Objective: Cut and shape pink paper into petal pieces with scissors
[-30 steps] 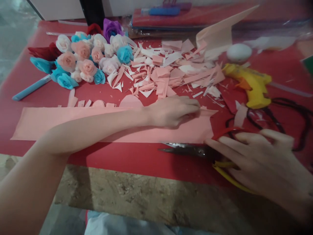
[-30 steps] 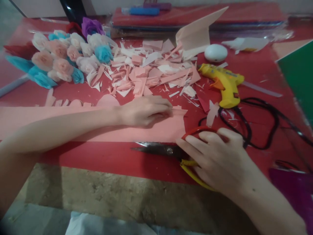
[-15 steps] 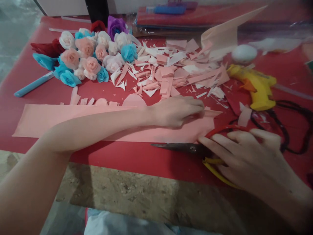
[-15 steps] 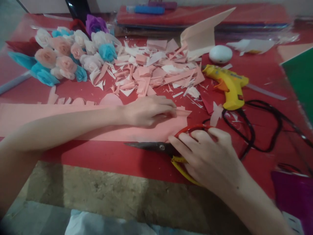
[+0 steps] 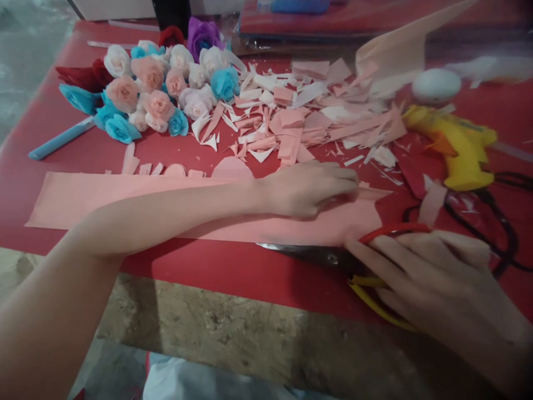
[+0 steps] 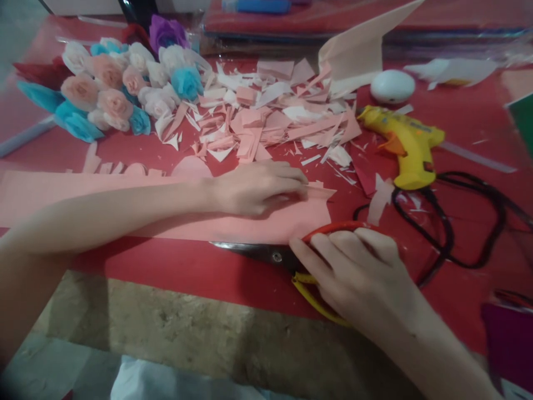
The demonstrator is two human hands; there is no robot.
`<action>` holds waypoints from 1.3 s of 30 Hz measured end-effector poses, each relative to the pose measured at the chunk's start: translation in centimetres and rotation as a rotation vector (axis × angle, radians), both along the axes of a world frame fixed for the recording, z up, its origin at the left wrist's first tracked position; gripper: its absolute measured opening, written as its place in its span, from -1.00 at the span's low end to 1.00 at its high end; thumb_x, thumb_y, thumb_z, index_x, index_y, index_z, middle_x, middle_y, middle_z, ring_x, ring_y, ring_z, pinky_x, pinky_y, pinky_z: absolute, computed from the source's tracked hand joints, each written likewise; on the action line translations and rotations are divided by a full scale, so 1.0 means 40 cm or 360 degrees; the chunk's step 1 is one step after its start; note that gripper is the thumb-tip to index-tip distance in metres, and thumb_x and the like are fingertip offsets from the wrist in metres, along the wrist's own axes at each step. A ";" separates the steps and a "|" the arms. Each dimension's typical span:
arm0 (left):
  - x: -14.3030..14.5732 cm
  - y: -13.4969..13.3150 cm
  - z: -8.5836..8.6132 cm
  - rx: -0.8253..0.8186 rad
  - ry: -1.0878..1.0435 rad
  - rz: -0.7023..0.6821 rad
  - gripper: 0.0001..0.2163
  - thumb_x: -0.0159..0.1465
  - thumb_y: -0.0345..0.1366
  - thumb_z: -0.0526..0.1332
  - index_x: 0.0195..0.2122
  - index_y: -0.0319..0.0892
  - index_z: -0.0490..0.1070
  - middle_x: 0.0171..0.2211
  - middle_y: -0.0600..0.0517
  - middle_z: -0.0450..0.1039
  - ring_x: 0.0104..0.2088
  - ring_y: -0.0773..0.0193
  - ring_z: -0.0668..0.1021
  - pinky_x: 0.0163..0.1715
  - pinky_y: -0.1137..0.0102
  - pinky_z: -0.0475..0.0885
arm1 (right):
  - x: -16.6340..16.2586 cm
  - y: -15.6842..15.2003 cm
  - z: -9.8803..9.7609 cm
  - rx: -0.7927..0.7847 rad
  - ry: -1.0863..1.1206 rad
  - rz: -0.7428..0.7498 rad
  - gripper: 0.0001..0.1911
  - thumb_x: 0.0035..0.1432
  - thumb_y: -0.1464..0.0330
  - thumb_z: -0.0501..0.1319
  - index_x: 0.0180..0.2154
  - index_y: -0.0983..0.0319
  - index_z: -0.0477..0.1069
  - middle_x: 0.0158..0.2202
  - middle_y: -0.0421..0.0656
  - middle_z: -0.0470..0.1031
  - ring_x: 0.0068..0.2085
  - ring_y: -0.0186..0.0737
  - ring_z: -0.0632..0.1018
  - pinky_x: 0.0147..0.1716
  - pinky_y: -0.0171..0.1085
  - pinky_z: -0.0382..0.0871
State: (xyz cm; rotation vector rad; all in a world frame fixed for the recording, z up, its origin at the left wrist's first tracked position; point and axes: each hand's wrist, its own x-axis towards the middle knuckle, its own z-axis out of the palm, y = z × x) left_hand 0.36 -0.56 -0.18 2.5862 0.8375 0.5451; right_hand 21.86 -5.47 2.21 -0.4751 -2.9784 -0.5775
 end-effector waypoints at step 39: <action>0.001 0.000 0.008 -0.0023 0.0089 -0.0042 -0.69 0.21 -0.56 -0.05 -0.10 -0.29 0.38 -0.03 -0.08 0.40 -0.01 0.21 0.42 -0.05 0.39 0.31 | -0.045 -0.007 0.009 0.0023 -0.0065 0.0041 -0.55 0.22 0.42 -0.15 -0.22 0.25 0.52 -0.51 -0.06 0.34 -0.35 -0.09 0.26 -0.37 -0.16 0.08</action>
